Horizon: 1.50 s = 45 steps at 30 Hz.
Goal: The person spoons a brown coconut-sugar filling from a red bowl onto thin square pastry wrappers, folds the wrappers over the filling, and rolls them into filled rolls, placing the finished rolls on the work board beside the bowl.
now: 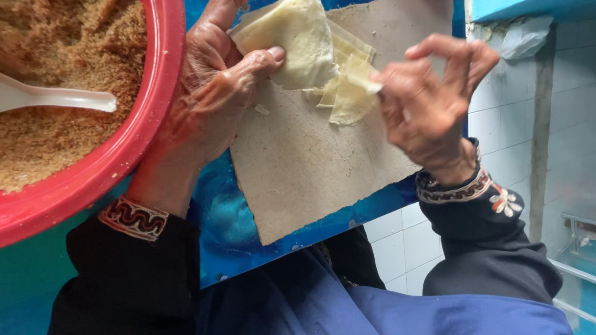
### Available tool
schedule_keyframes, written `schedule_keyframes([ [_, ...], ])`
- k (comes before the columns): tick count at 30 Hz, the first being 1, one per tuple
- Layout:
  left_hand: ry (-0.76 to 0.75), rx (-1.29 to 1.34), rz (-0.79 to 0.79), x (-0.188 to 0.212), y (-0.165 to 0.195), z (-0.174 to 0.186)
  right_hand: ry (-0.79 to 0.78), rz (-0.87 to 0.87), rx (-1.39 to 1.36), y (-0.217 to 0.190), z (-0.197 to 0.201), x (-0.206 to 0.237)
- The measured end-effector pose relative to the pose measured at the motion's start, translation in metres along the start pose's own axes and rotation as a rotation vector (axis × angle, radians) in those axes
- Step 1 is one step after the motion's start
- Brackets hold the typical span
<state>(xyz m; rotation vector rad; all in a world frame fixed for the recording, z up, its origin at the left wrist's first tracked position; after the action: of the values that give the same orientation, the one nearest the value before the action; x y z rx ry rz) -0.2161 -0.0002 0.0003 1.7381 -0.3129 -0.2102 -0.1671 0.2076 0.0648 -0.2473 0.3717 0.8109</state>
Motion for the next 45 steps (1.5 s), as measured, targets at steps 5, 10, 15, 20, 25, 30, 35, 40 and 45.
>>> schedule_keyframes([
  [5, -0.029, 0.015, -0.051, -0.002, 0.0, -0.002, -0.023, 0.098, 0.085, -0.03, -0.006, 0.009],
  [10, -0.041, 0.038, -0.08, -0.002, 0.001, -0.003, -0.032, 0.065, 0.074, -0.034, -0.004, 0.015],
  [15, -0.035, 0.017, -0.003, -0.001, -0.007, -0.001, -0.061, 0.033, 0.076, -0.038, -0.007, 0.015],
  [20, -0.185, 0.071, -0.343, 0.002, 0.011, -0.009, -0.066, -0.034, 0.013, -0.038, 0.007, -0.002],
  [25, -0.321, 0.176, -0.239, 0.004, -0.004, -0.012, -0.032, -0.012, -0.177, -0.033, 0.015, -0.031],
  [30, -0.343, 0.225, -0.283, 0.003, -0.006, -0.014, -0.088, 0.15, -0.116, -0.036, 0.007, -0.056],
  [35, -0.374, 0.236, -0.287, 0.0, -0.012, -0.019, -0.125, 0.12, -0.299, -0.026, -0.003, -0.065],
  [40, -0.329, 0.173, -0.258, -0.002, -0.013, -0.02, -0.126, 0.047, -0.418, -0.017, -0.003, -0.065],
  [45, -0.29, 0.148, -0.143, -0.004, -0.018, -0.021, -0.127, 0.007, -0.557, -0.019, -0.007, -0.065],
])
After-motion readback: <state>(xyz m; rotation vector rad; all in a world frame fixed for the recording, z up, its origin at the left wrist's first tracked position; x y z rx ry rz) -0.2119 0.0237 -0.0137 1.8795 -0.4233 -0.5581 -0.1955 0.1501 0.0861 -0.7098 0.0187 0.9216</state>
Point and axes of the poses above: each hand's wrist, its own x-axis away from the middle knuckle, its own z-axis out of the back of the hand, y = z × x, the point moved 8 cm from there along -x, towards the middle knuckle, and after that the axes turned 13 degrees about -x, right-handed, at the moved point
